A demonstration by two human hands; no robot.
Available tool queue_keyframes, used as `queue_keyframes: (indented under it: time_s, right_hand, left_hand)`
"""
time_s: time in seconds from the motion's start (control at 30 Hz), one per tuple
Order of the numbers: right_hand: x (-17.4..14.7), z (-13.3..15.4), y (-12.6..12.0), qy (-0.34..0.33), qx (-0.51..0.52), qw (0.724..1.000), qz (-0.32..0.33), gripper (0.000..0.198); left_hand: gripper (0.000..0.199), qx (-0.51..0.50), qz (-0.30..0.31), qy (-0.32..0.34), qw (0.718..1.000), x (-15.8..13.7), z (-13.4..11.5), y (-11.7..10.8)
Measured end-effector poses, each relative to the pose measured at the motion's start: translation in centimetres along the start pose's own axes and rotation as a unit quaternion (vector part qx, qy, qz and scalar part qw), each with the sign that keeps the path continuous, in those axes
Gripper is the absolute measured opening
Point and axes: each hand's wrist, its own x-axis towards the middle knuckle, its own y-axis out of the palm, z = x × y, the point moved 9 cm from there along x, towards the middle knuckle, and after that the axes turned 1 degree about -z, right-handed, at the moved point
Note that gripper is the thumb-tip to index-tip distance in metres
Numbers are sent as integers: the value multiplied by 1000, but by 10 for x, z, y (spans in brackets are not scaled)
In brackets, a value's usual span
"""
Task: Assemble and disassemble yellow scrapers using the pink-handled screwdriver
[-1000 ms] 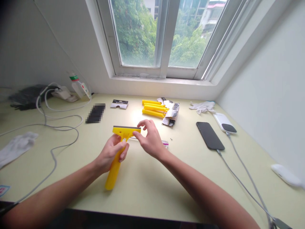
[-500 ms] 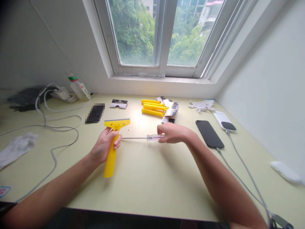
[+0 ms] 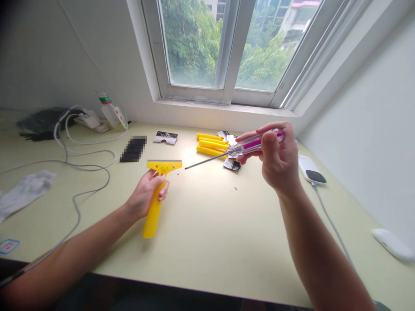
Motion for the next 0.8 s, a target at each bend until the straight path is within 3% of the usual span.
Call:
queue_keyframes:
  time_s: [0.17, 0.43, 0.6, 0.8]
  right_hand:
    - [-5, 5, 8, -37, 35, 999, -7, 25]
    - [-6, -3, 16, -26, 20, 999, 11, 30]
    - [-5, -6, 21, -25, 63, 997, 32, 30]
    - [-8, 6, 29, -103, 97, 987, 72, 20]
  left_hand:
    - [32, -5, 4, -18, 1000, -2, 3, 3]
    - [32, 7, 3, -27, 1000, -4, 6, 5]
    - [31, 11, 6, -28, 1000, -4, 7, 5]
    - [33, 1, 7, -48, 999, -2, 12, 3]
